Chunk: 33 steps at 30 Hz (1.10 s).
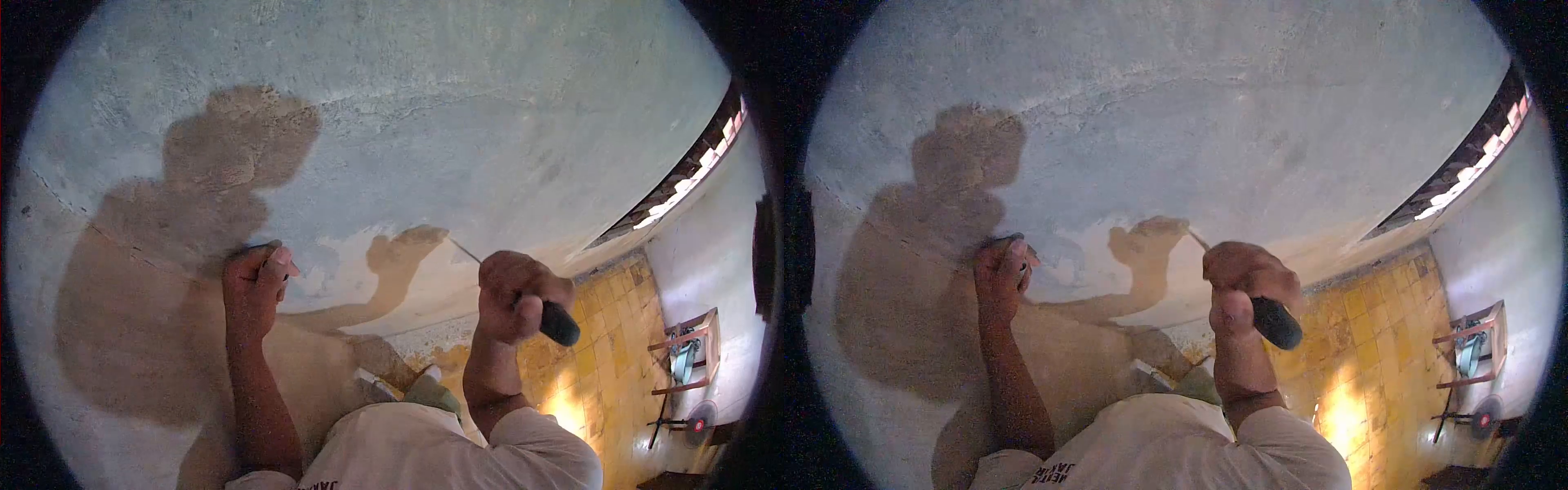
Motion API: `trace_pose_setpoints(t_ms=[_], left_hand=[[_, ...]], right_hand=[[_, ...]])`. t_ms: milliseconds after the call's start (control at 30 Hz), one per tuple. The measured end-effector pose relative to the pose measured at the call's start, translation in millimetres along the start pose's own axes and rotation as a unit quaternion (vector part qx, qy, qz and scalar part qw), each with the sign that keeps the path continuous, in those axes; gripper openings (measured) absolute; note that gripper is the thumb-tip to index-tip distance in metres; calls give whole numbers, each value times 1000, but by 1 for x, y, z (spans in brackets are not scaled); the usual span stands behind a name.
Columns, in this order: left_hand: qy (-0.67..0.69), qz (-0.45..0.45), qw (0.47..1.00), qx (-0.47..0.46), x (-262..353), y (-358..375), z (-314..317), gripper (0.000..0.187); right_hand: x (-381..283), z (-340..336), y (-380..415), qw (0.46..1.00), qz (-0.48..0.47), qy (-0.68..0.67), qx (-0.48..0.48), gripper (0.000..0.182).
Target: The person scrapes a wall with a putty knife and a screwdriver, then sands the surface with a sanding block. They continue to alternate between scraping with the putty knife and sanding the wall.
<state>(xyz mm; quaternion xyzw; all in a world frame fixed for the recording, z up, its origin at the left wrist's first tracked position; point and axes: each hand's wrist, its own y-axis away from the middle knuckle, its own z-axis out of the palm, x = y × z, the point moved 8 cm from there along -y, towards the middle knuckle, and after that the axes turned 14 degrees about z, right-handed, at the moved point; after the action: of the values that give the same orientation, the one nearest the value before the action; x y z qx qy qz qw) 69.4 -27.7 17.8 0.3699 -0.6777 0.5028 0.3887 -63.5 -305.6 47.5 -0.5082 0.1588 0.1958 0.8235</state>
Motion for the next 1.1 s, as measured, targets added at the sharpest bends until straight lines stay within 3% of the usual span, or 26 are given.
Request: trace_pose_setpoints(t_ms=[67, 133, 200, 233, 333, 400, 500, 533, 600, 800, 867, 933, 1033, 1100], left_hand=[[-8, 16, 1000, 19, 4, 0, -1, 34], [2, 29, 1000, 2, 1, -3, -1, 34], [10, 41, 999, -11, 2, -4, 1, 34], [16, 36, 999, -4, 3, -4, 2, 34], [-1, 16, 1000, -1, 2, -1, 0, 33], [-18, 8, 1000, -3, 2, -1, 0, 33], [7, 42, 999, -7, 8, -4, 2, 31], [-8, 34, 999, -5, 7, -4, 1, 31], [-23, 26, 999, -9, 6, -3, 1, 31], [-5, 6, 1000, 8, 3, -2, 0, 32], [-19, 6, 1000, 12, 2, -2, 0, 32], [-6, 22, 1000, 8, 4, -3, 2, 33], [8, 25, 1000, 13, 6, -3, 1, 33], [10, 13, 1000, 16, 4, -1, 0, 34]], right_hand=[[3, -5, -4, 991, -13, 76, 109, 35], [4, -9, -6, 992, 30, 79, 97, 41], [-8, -5, -3, 997, -26, 33, 66, 37], [-15, 2, -3, 999, -40, 30, 9, 27], [-1, -1, -7, 990, -7, 116, 75, 41], [-1, -2, -8, 991, 21, 100, 86, 42], [-13, 0, -6, 999, -36, 10, 13, 22], [-7, -2, -4, 999, -34, 9, 13, 22], [2, -3, -4, 985, -14, 159, 71, 26], [-13, 5, -8, 998, -30, 53, 20, 26], [15, -1, -8, 964, 67, 247, 78, 32], [15, -8, -3, 973, 85, 169, 130, 39], [-15, 7, -4, 997, -17, 66, 25, 25], [-2, 3, -5, 992, 3, 105, 70, 28]])
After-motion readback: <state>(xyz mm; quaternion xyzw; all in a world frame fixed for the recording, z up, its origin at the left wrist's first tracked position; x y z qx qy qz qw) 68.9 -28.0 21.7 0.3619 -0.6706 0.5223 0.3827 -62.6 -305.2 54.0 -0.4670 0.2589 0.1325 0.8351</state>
